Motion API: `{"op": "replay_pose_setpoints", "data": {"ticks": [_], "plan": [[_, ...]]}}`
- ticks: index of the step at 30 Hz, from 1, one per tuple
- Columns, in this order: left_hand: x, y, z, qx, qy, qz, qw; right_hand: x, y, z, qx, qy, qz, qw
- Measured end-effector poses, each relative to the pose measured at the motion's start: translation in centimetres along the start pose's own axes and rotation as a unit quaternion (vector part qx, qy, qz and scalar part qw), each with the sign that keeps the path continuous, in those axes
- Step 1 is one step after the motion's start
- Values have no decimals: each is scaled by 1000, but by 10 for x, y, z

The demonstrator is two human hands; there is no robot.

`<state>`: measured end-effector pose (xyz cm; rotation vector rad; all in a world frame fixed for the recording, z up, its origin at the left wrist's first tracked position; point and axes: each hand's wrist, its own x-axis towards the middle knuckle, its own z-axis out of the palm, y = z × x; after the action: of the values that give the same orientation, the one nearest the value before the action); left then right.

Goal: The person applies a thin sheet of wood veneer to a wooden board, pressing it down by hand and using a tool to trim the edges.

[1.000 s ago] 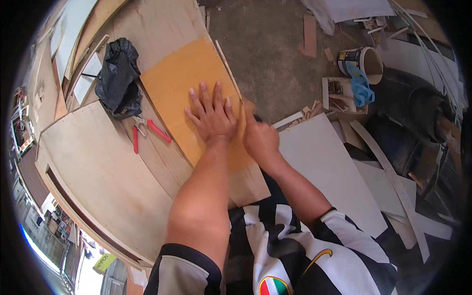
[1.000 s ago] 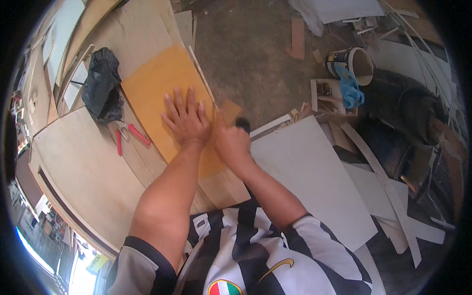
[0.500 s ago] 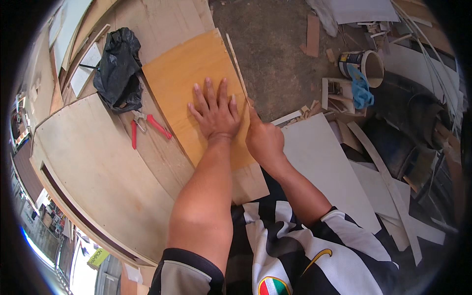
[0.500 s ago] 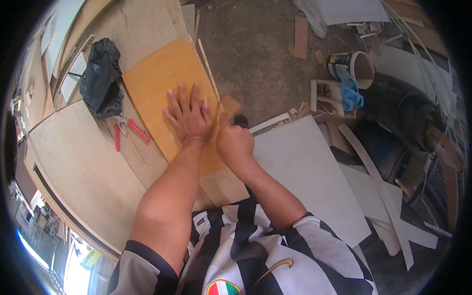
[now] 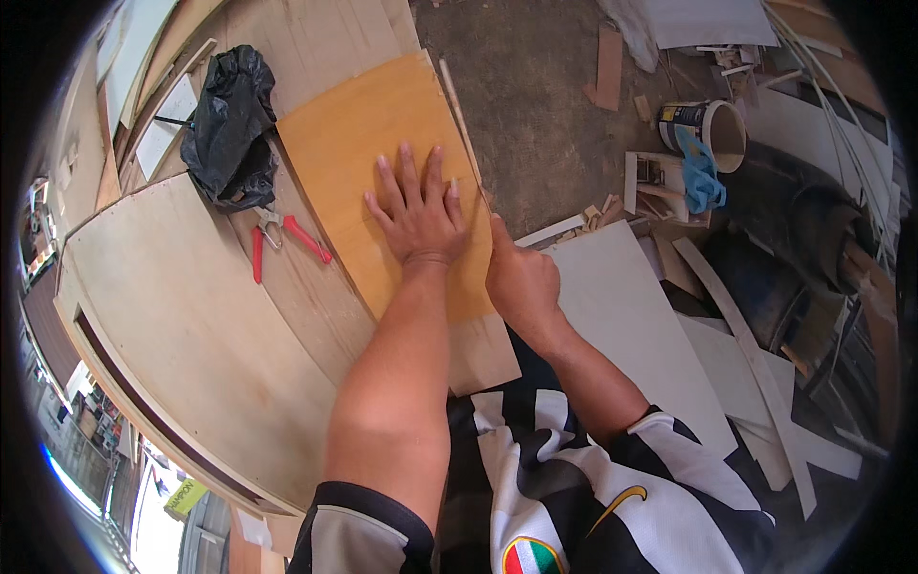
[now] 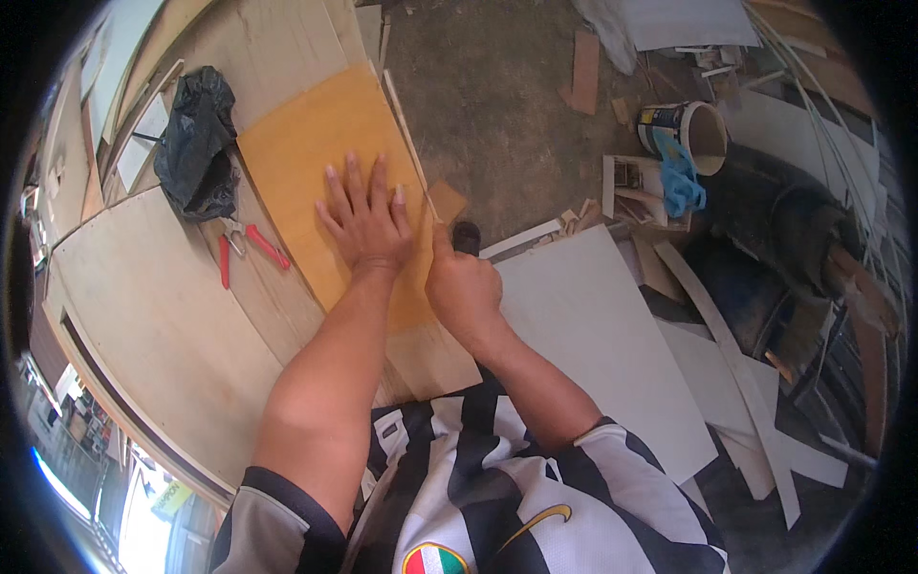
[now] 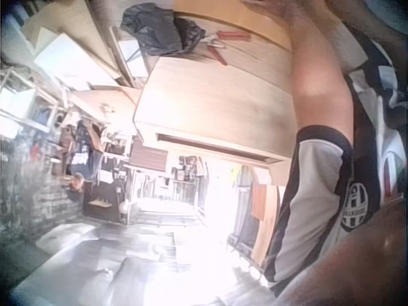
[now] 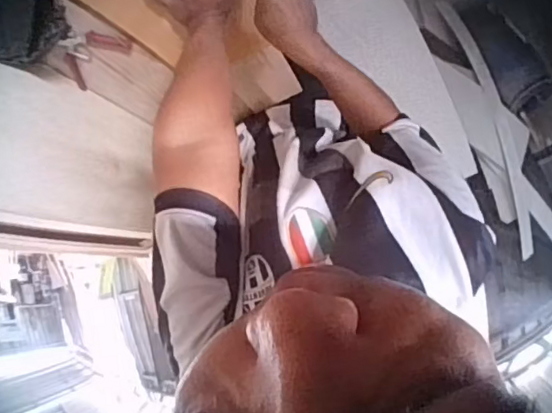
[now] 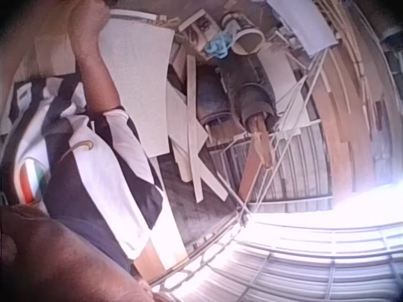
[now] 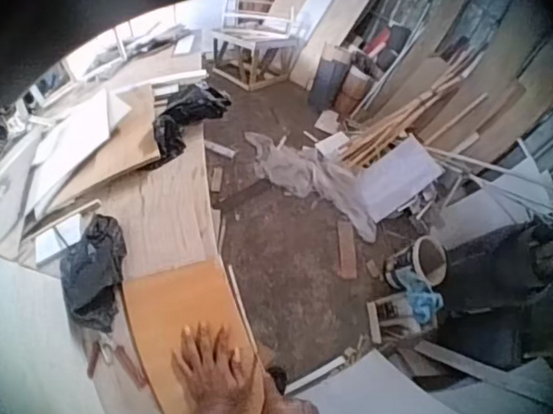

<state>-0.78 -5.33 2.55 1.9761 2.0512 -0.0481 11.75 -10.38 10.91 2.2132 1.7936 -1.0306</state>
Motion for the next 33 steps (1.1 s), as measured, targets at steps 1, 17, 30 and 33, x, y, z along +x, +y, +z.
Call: {"op": "replay_pose_setpoints", "data": {"ticks": [1,17,30,33], "plan": [[-1,0,1,2,4,0,1000,9,1,2,0,0,1,1000],[-2,0,3,-5,54,9,998,15,-3,-9,-14,-12,-6,1000],[-2,2,-1,7,54,8,998,18,-8,0,8,18,12,1000],[-2,1,0,5,53,10,999,6,-5,-8,14,-3,20,1000]]}}
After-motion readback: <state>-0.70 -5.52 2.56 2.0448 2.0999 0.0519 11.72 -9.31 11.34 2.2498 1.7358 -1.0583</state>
